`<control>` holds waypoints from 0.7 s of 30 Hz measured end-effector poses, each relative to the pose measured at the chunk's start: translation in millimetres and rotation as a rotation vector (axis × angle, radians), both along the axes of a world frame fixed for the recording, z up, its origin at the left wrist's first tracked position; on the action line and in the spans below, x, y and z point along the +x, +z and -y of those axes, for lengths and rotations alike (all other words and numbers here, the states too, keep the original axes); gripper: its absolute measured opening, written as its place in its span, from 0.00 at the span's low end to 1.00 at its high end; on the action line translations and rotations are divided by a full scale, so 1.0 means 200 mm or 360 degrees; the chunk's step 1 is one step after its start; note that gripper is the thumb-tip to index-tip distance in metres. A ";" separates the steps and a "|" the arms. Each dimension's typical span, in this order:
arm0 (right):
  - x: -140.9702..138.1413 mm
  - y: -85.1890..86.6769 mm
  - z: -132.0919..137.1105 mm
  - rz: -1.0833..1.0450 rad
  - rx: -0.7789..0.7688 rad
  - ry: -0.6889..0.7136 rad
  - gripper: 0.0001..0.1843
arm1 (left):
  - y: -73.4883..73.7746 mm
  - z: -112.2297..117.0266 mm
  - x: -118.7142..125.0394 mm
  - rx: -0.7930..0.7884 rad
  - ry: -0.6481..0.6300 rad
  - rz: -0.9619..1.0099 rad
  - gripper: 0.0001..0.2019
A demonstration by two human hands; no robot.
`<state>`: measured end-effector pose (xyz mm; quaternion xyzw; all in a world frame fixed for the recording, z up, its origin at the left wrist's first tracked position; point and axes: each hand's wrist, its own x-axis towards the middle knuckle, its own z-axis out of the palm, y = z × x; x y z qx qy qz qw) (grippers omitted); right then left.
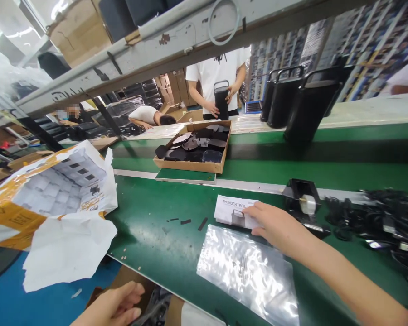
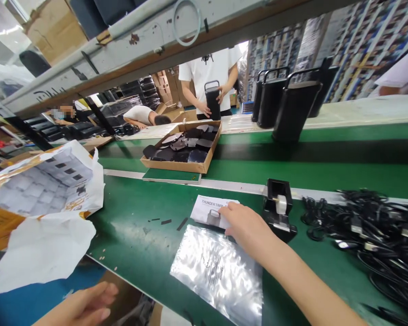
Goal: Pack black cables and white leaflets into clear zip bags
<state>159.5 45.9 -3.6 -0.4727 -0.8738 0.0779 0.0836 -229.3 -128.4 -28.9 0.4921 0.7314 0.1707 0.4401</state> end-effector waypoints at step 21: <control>-0.05 0.00 0.03 -0.0163 -0.0013 -0.0005 0.17 | 0.00 -0.44 1.09 0.0600 -0.0709 0.0300 0.09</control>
